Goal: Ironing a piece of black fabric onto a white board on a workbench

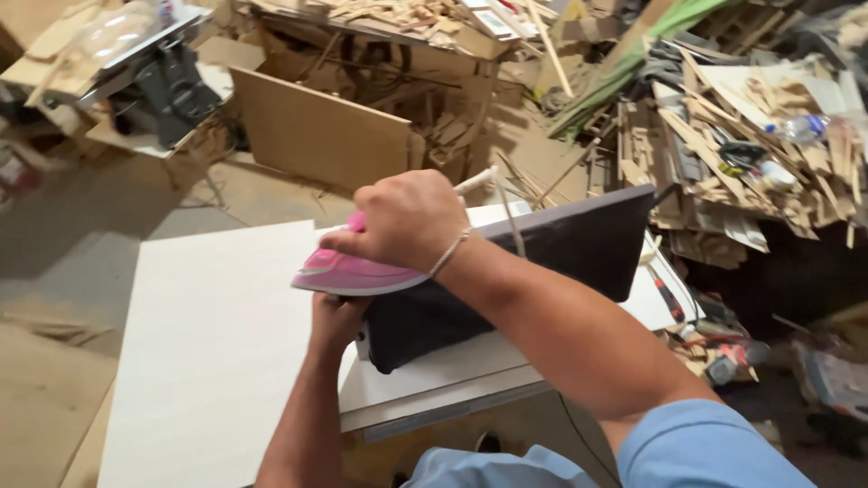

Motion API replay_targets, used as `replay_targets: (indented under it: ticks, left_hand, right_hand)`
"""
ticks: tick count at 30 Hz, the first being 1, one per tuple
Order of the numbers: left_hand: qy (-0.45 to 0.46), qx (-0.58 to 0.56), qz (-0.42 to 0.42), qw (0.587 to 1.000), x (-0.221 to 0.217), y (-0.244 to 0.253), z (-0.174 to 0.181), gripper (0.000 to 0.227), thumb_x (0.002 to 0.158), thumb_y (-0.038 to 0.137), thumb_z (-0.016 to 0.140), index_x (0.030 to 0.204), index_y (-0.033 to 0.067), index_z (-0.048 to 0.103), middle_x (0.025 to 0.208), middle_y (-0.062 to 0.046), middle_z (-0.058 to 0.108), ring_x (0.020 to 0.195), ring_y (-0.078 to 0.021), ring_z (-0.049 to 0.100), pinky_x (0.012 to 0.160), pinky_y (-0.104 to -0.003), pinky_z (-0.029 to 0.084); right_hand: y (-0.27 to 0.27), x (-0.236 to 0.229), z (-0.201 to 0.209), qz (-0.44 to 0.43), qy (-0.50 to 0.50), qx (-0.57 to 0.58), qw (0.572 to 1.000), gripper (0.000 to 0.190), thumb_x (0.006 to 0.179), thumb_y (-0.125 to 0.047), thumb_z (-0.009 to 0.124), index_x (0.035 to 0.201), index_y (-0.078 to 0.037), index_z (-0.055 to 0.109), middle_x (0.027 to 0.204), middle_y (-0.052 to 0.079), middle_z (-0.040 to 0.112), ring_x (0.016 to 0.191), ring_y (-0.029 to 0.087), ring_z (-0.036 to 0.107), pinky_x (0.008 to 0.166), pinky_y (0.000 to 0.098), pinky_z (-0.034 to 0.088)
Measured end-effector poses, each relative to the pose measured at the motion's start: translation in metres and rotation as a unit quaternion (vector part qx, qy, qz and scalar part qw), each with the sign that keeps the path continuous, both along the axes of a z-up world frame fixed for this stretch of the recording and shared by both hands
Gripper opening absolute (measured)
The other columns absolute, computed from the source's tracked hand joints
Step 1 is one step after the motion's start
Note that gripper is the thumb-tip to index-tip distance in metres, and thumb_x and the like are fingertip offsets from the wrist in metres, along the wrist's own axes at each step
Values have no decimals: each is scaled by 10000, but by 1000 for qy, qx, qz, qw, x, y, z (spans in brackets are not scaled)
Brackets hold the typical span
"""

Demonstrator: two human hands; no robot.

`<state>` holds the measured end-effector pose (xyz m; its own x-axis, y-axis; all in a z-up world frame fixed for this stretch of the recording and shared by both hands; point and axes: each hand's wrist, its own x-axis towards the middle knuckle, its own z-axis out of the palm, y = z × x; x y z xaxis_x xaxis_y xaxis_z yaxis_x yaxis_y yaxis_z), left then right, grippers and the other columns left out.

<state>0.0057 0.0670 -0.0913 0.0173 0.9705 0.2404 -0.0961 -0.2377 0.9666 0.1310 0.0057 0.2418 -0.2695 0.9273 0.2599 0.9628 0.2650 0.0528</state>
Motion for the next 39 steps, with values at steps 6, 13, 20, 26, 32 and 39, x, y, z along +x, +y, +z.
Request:
replay_targets:
  ticks: [6, 13, 20, 26, 32, 39]
  left_hand:
    - [20, 4, -36, 999, -3, 2, 0, 309, 707, 111, 886, 986, 18, 793, 879, -196, 745, 959, -253, 690, 940, -518, 509]
    - [35, 7, -54, 998, -7, 3, 5, 279, 713, 108, 877, 962, 20, 787, 855, -187, 734, 930, -245, 675, 916, -507, 507]
    - [40, 3, -54, 998, -9, 2, 9, 243, 721, 105, 867, 933, 23, 780, 824, -176, 720, 894, -235, 657, 887, -494, 505]
    - [42, 2, -52, 998, -9, 0, 13, 214, 728, 103, 858, 909, 25, 775, 799, -168, 710, 865, -227, 643, 863, -484, 503]
    - [42, 2, -50, 998, -9, 0, 18, 186, 734, 100, 850, 885, 27, 769, 774, -159, 699, 836, -219, 629, 839, -473, 501]
    - [43, -1, -46, 998, -8, -1, 23, 153, 742, 97, 839, 855, 30, 762, 744, -149, 685, 800, -209, 611, 809, -460, 499]
  right_hand:
    - [6, -5, -4, -4, 12, -4, 1000, 741, 772, -833, 407, 824, -165, 724, 772, 110, 728, 864, 347, 737, 733, 472, 541]
    - [10, -6, -6, 4, 27, -7, 1000, 714, 778, -812, 420, 808, -167, 724, 753, 113, 720, 838, 355, 732, 722, 473, 535]
    - [13, -6, -5, 12, 26, -16, 999, 749, 773, -824, 412, 830, -149, 733, 763, 127, 724, 840, 369, 732, 723, 483, 535]
    - [14, -5, -7, 13, 27, -17, 999, 760, 769, -831, 416, 833, -142, 731, 765, 127, 725, 834, 372, 732, 717, 487, 538]
    - [13, -6, -6, 13, 31, -13, 999, 755, 773, -821, 424, 829, -133, 730, 760, 136, 719, 835, 379, 728, 719, 483, 537]
    - [13, -6, -5, 8, 28, -17, 999, 749, 768, -822, 426, 841, -144, 733, 771, 129, 726, 848, 367, 731, 726, 481, 538]
